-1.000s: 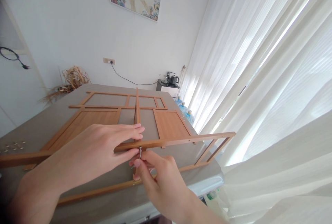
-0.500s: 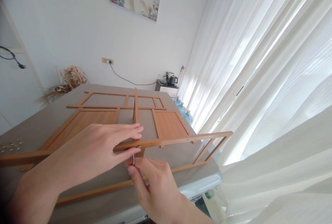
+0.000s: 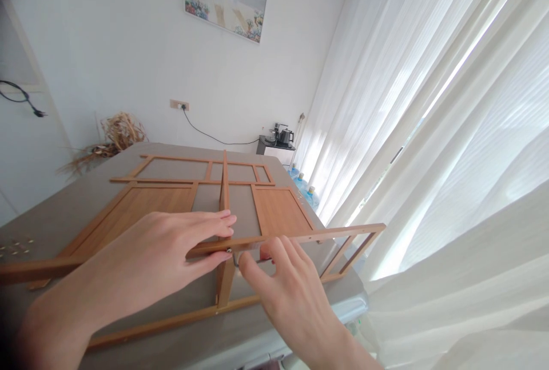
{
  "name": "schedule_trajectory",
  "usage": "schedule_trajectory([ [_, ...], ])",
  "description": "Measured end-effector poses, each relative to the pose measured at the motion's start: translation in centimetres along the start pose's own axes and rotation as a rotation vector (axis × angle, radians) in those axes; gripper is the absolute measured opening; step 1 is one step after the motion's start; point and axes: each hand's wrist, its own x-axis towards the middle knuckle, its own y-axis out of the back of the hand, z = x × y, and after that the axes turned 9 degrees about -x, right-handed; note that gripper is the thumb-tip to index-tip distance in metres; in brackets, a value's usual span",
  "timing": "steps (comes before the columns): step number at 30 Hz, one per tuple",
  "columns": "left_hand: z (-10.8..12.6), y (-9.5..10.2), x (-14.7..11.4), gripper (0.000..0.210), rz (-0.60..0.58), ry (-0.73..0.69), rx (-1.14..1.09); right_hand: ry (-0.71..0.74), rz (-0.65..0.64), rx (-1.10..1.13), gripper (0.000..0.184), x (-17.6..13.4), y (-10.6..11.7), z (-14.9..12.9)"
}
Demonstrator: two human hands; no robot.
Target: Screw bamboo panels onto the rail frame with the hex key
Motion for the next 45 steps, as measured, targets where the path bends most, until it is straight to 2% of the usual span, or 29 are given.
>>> schedule_trajectory([
  [7,0.2,0.2,0.1,0.03,-0.018,0.014,0.071,0.075,-0.054,-0.041,0.032,1.0,0.4,0.1],
  [27,0.4,0.3,0.0,0.031,-0.015,0.014,0.077,0.129,0.004,-0.119,0.028,1.7,1.2,-0.1],
  [34,0.5,0.3,0.1,0.025,0.01,0.002,0.065,0.155,0.001,0.05,0.034,1.4,1.6,-0.1],
  [40,0.7,0.5,0.2,0.022,0.01,0.012,0.052,0.083,0.0,0.178,0.038,1.5,1.8,-0.1],
  [45,0.7,0.5,0.1,0.02,0.013,0.008,0.058,0.108,0.05,0.219,0.033,1.8,2.0,-0.1],
])
